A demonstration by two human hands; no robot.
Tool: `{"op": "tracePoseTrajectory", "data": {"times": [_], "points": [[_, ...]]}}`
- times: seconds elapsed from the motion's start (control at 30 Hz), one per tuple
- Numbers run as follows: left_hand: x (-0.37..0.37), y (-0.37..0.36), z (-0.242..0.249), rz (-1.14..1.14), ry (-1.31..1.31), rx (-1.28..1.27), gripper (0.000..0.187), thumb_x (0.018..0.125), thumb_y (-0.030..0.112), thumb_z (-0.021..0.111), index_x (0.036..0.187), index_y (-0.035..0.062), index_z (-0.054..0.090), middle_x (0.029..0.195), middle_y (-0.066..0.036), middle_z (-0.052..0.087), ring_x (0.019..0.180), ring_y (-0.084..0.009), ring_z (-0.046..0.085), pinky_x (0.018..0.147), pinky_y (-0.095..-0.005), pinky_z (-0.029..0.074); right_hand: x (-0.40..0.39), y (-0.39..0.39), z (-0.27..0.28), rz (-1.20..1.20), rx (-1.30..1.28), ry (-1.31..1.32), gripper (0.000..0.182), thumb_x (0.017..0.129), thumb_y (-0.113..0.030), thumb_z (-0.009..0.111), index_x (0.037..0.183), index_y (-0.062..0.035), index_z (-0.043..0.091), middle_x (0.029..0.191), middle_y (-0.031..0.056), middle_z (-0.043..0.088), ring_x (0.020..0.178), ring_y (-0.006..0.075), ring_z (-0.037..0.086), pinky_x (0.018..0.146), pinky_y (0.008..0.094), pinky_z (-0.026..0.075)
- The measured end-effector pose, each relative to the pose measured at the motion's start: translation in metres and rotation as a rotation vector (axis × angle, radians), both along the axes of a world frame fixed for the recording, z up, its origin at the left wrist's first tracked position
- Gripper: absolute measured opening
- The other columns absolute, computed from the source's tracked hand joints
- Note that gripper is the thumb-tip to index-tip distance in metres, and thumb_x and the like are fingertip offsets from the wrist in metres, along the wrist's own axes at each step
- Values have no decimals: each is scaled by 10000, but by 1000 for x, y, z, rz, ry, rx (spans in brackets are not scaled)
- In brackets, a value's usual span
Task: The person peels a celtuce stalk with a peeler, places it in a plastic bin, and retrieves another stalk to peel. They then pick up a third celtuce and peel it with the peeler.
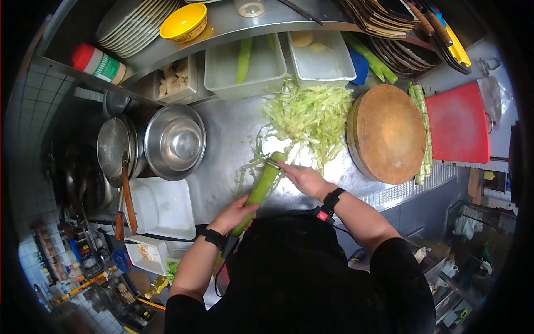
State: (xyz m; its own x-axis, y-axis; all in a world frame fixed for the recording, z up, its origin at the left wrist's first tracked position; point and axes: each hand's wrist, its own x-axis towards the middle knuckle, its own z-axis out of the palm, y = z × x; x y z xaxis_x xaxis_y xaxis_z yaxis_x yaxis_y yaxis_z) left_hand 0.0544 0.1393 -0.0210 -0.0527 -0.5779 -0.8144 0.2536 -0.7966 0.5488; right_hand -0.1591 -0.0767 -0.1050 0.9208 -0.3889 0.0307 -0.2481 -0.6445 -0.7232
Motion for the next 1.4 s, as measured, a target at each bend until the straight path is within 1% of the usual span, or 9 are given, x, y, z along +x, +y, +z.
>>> {"op": "tracePoseTrajectory", "data": {"times": [0.23,0.5,0.6,0.67,0.83,0.93,1.0,1.3,1.4], "points": [[1,0,4,-20,-45,8,309,1061,206,614,1336,83,544,834,-21,592,582,-109,574,509,-286,489,-15,-40,8,-308,36,273,555,1072,-182,537,1609,-200,396,897,228,717,762,399,693,737,487,577],[-1,-12,2,-64,-88,-124,384,937,42,721,1295,27,581,824,-24,623,670,-114,614,592,-274,502,12,35,46,416,108,219,467,1053,-161,563,1514,-96,539,1101,231,721,868,367,703,813,448,578],[-1,-10,10,-88,-209,-99,306,932,40,709,1218,15,604,837,-32,641,706,-112,621,633,-278,510,-6,-5,-42,-375,669,243,458,1054,-124,534,1510,-84,522,946,237,719,822,349,728,730,471,563],[0,-5,8,-96,-205,-92,277,932,46,708,1188,15,606,844,-37,648,702,-115,620,643,-278,508,-9,-38,-9,-387,27,293,470,1054,-134,535,1522,-102,511,799,231,697,694,383,690,668,481,570],[-1,-1,7,-62,-115,-102,214,941,64,701,1127,20,604,846,-47,649,700,-121,620,652,-277,499,4,20,5,77,121,-16,466,1045,-166,597,1506,-121,541,1201,225,719,1020,375,719,910,435,590],[0,8,-1,2,-65,-75,219,934,58,699,1129,23,605,824,-47,639,703,-131,622,653,-284,497,13,23,-23,91,32,-376,509,1018,-190,627,1514,-127,534,851,217,711,741,390,696,714,501,573],[5,18,-11,1,-32,-53,224,927,61,698,1127,28,605,830,-54,635,699,-146,622,645,-297,504,5,-12,-25,-324,74,364,517,1030,-205,607,1535,-154,508,832,213,712,729,404,693,710,502,573],[7,36,-26,200,188,140,423,883,136,603,1287,9,597,811,-113,632,646,-220,614,593,-334,498,6,-2,-8,-56,66,-28,522,1058,-242,578,1567,-237,464,975,226,737,845,421,711,797,511,574],[12,39,-29,200,315,132,505,880,265,584,1341,65,625,837,-82,643,669,-198,609,610,-339,509,7,-17,-8,-252,98,430,522,1058,-238,578,1567,-231,466,1008,238,737,866,421,712,803,511,576]]}}
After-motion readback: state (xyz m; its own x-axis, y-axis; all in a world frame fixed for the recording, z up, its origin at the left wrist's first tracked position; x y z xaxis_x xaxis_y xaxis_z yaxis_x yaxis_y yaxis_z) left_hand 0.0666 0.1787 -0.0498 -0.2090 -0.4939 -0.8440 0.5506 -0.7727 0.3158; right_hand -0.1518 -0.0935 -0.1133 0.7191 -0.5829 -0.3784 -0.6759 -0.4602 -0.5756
